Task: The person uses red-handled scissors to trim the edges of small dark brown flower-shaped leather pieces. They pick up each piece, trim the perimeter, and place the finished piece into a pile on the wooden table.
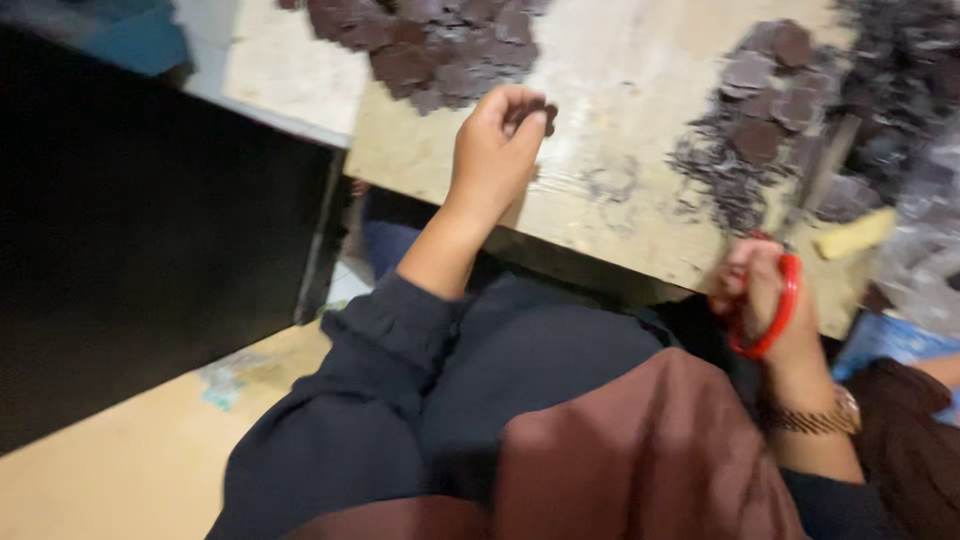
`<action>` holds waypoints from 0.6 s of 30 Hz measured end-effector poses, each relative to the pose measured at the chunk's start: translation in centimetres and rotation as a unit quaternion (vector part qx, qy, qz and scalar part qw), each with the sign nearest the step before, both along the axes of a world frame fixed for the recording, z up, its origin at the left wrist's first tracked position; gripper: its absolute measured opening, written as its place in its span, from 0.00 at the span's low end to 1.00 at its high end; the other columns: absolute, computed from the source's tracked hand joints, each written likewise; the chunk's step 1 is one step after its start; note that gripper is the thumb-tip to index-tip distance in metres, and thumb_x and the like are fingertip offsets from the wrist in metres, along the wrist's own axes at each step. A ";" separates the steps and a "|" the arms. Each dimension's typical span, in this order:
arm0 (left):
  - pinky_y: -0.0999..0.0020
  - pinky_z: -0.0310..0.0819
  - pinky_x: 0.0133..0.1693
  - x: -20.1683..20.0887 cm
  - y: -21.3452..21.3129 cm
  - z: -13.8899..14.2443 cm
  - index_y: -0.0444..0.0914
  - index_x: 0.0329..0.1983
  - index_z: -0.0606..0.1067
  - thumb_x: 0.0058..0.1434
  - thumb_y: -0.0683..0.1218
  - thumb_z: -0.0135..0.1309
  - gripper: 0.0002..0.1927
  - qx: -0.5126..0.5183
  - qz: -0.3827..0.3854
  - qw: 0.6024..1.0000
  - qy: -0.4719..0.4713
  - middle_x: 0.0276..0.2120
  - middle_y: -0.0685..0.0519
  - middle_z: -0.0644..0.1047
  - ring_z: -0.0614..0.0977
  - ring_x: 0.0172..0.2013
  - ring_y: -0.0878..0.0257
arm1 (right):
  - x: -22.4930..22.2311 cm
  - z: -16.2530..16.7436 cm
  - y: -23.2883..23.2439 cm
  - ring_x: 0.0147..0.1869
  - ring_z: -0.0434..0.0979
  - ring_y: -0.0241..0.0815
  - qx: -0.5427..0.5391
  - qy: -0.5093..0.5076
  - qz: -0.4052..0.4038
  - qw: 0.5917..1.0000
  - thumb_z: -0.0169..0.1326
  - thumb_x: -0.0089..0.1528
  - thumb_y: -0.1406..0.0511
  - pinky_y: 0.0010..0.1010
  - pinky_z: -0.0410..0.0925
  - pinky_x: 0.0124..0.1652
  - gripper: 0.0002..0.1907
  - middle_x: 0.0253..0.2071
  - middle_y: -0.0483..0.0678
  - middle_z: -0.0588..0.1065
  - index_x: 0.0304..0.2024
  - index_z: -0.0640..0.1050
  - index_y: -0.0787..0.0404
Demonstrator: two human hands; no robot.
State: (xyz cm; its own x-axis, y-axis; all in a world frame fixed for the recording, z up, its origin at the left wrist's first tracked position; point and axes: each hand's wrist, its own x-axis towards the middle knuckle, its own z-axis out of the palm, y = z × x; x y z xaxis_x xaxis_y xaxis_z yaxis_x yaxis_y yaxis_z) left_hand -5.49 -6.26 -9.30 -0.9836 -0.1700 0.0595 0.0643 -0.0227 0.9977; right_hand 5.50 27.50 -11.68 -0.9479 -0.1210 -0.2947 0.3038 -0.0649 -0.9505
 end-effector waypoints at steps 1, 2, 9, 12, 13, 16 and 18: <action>0.72 0.75 0.37 -0.5 -1.4 0.1 0.34 0.48 0.75 0.65 0.41 0.55 0.10 -0.001 0.023 0.999 -0.027 0.37 0.55 0.80 0.79 0.34 0.70 | 0.3 -0.4 0.3 0.30 0.63 0.37 0.019 -0.006 -0.017 1.000 0.46 0.73 0.47 0.30 0.61 0.30 0.22 0.30 0.42 0.63 0.41 0.68 0.58; 0.71 0.74 0.32 -1.1 -2.7 0.3 0.34 0.48 0.75 0.64 0.41 0.56 0.11 0.000 0.045 0.998 -0.052 0.36 0.55 0.79 0.77 0.30 0.69 | 0.6 -0.8 0.2 0.31 0.63 0.37 0.039 -0.011 -0.034 0.999 0.47 0.75 0.47 0.31 0.62 0.31 0.22 0.30 0.43 0.63 0.42 0.68 0.59; 0.55 0.72 0.61 -6.7 -9.0 3.0 0.39 0.58 0.73 0.63 0.53 0.64 0.24 -0.426 0.236 0.872 0.049 0.55 0.45 0.78 0.77 0.57 0.49 | 1.8 -0.1 -1.4 0.29 0.63 0.38 0.003 0.007 -0.051 0.999 0.48 0.75 0.48 0.31 0.62 0.31 0.24 0.25 0.43 0.62 0.39 0.66 0.60; 0.42 0.48 0.72 -5.4 -6.9 2.0 0.42 0.73 0.62 0.67 0.57 0.57 0.35 -0.492 0.193 0.846 0.070 0.72 0.42 0.63 0.55 0.75 0.43 | 1.3 0.3 -1.6 0.29 0.62 0.37 0.023 0.020 -0.057 0.998 0.49 0.74 0.48 0.29 0.61 0.31 0.23 0.28 0.42 0.62 0.40 0.66 0.60; 0.40 0.43 0.73 -4.4 -5.5 1.5 0.42 0.75 0.57 0.68 0.60 0.56 0.38 -0.515 0.162 0.839 0.067 0.74 0.43 0.58 0.49 0.76 0.44 | 1.0 0.5 -1.4 0.28 0.62 0.36 0.048 0.023 -0.056 0.997 0.49 0.74 0.48 0.29 0.61 0.31 0.23 0.28 0.42 0.62 0.39 0.66 0.60; 0.34 0.30 0.74 -1.1 -1.5 0.4 0.43 0.79 0.47 0.65 0.67 0.55 0.49 -0.557 0.050 0.827 0.055 0.78 0.43 0.44 0.37 0.78 0.44 | -0.7 0.7 -0.8 0.27 0.64 0.35 0.134 0.028 -0.043 0.990 0.48 0.73 0.49 0.28 0.62 0.29 0.23 0.27 0.42 0.64 0.36 0.67 0.60; 0.31 0.25 0.70 0.1 0.7 0.2 0.41 0.78 0.44 0.60 0.72 0.54 0.56 -0.562 -0.042 0.826 0.032 0.77 0.39 0.40 0.34 0.76 0.40 | -2.0 1.3 0.2 0.26 0.64 0.35 0.130 0.013 -0.048 0.990 0.48 0.72 0.50 0.27 0.61 0.28 0.22 0.26 0.42 0.65 0.34 0.67 0.60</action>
State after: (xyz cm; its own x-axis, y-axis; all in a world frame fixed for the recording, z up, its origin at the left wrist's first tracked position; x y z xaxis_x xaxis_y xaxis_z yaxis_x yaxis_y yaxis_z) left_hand -5.35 -5.52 -9.12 -0.9777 0.0965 0.1866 0.1633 0.9078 0.3862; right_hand 3.47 27.65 -10.39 -0.9588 0.0465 -0.2802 0.2841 0.1566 -0.9459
